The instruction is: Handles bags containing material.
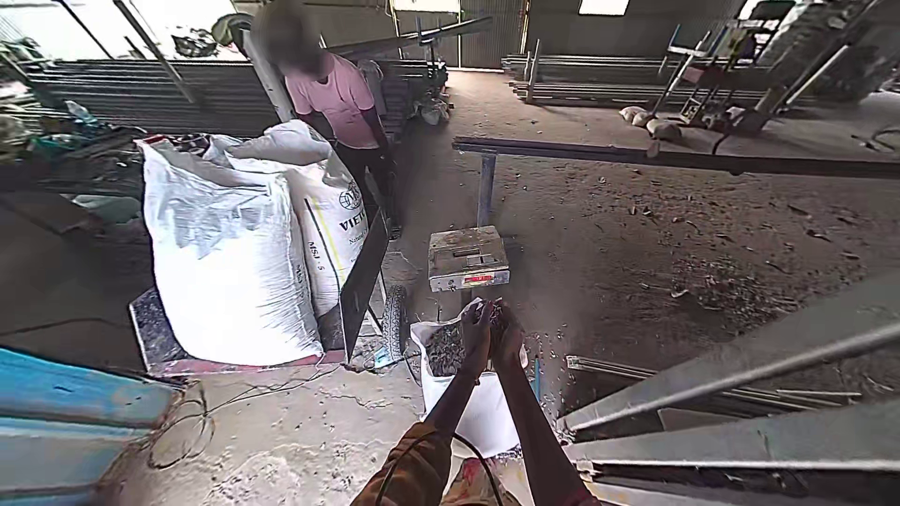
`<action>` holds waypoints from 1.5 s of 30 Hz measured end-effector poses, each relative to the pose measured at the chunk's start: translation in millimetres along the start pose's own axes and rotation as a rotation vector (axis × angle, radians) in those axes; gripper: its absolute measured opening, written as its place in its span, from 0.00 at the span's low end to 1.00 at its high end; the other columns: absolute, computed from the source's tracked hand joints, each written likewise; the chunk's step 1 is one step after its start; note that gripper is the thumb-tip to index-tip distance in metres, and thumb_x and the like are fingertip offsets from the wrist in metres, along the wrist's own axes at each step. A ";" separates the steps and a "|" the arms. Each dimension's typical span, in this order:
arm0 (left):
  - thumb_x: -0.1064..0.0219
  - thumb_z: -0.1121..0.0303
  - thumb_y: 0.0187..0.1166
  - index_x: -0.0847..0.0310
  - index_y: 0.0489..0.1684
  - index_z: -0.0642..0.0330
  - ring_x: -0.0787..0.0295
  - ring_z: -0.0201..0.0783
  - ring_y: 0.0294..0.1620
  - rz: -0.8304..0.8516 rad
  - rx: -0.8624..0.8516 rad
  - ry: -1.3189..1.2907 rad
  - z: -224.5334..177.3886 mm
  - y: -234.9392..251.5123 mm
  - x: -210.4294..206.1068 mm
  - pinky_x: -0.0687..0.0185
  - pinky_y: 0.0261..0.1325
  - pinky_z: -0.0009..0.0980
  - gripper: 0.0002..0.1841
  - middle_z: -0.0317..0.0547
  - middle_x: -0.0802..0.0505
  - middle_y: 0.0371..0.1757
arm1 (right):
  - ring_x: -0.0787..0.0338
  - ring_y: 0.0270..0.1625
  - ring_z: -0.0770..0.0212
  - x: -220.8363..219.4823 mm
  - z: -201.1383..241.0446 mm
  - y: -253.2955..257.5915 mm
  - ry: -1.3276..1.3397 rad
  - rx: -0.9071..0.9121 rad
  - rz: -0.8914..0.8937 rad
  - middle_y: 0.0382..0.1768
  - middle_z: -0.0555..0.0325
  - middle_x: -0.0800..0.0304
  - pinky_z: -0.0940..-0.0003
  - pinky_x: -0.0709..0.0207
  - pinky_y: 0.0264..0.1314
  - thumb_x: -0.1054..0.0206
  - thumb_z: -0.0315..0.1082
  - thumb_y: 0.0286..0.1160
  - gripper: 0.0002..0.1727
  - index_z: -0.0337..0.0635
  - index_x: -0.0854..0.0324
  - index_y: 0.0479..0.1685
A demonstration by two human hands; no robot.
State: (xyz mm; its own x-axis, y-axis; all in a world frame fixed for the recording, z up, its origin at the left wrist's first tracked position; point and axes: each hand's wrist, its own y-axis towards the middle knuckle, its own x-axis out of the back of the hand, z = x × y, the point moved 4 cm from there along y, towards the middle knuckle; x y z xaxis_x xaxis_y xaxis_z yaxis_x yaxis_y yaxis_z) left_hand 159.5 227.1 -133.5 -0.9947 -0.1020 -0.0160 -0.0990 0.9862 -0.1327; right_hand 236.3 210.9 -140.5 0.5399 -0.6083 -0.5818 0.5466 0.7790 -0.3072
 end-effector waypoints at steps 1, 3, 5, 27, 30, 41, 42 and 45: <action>0.36 0.56 0.87 0.17 0.67 0.64 0.17 0.50 0.69 0.001 0.016 0.020 5.0 8.7 2.9 0.27 0.75 0.50 0.22 0.59 0.12 0.66 | 0.18 0.22 0.70 -1.5 -9.3 8.6 -0.036 -0.013 0.015 0.23 0.59 0.14 0.73 0.21 0.27 0.42 0.36 0.89 0.16 0.35 0.14 0.39; 0.38 0.56 0.88 0.20 0.72 0.65 0.19 0.53 0.73 0.023 0.085 0.078 18.3 20.9 6.4 0.29 0.78 0.53 0.23 0.62 0.14 0.69 | 0.18 0.24 0.69 2.1 -24.6 21.8 -0.139 -0.019 0.032 0.24 0.59 0.15 0.72 0.22 0.29 0.43 0.35 0.88 0.16 0.35 0.13 0.38; 0.39 0.55 0.89 0.24 0.76 0.66 0.22 0.56 0.76 0.042 0.151 0.138 30.1 29.4 6.9 0.32 0.80 0.56 0.26 0.65 0.16 0.72 | 0.17 0.27 0.68 8.2 -37.2 34.9 -0.225 -0.024 0.039 0.25 0.57 0.14 0.70 0.21 0.32 0.43 0.34 0.87 0.16 0.34 0.14 0.37; 0.41 0.51 0.88 0.20 0.75 0.60 0.26 0.59 0.81 0.835 0.124 1.286 133.1 -22.1 57.7 0.45 0.87 0.61 0.26 0.61 0.15 0.74 | 0.11 0.34 0.55 261.4 -5.9 -34.0 -0.633 -0.228 -0.424 0.40 0.39 0.10 0.58 0.16 0.40 0.48 0.40 0.95 0.23 0.24 0.18 0.54; 0.43 0.55 0.88 0.16 0.70 0.57 0.22 0.57 0.77 0.905 0.058 1.351 135.1 -31.7 59.8 0.46 0.87 0.60 0.22 0.58 0.11 0.68 | 0.12 0.36 0.55 343.9 -7.4 -105.3 -0.653 -0.291 -0.607 0.43 0.37 0.10 0.57 0.18 0.42 0.50 0.42 0.95 0.25 0.24 0.18 0.55; 0.30 0.65 0.72 0.19 0.73 0.62 0.25 0.63 0.80 0.447 -0.490 0.931 164.7 -107.0 117.5 0.28 0.77 0.63 0.27 0.59 0.19 0.80 | 0.11 0.35 0.55 483.6 17.4 -235.4 -0.676 -0.154 -0.969 0.38 0.37 0.09 0.56 0.18 0.42 0.47 0.39 0.94 0.23 0.23 0.15 0.48; 0.28 0.68 0.70 0.19 0.72 0.65 0.25 0.65 0.80 0.471 -0.440 0.933 179.1 -119.2 129.5 0.30 0.79 0.62 0.28 0.63 0.20 0.80 | 0.10 0.38 0.51 491.4 27.7 -233.4 -0.673 -0.133 -0.995 0.40 0.35 0.09 0.52 0.18 0.46 0.46 0.39 0.93 0.23 0.22 0.16 0.49; 0.29 0.65 0.76 0.23 0.77 0.64 0.35 0.67 0.86 0.655 -0.120 1.136 226.9 -152.2 171.9 0.37 0.86 0.60 0.28 0.69 0.30 0.85 | 0.10 0.42 0.45 519.6 62.5 -212.1 -0.674 -0.103 -1.028 0.43 0.32 0.10 0.46 0.18 0.50 0.46 0.38 0.93 0.22 0.22 0.16 0.49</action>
State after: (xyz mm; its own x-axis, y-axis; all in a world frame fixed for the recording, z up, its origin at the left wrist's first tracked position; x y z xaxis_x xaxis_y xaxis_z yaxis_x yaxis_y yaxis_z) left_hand 10.3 29.9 -340.9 -0.3234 0.5037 0.8010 0.4643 0.8221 -0.3295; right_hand 441.0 -280.0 -330.5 0.1275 -0.8784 0.4605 0.8757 -0.1183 -0.4681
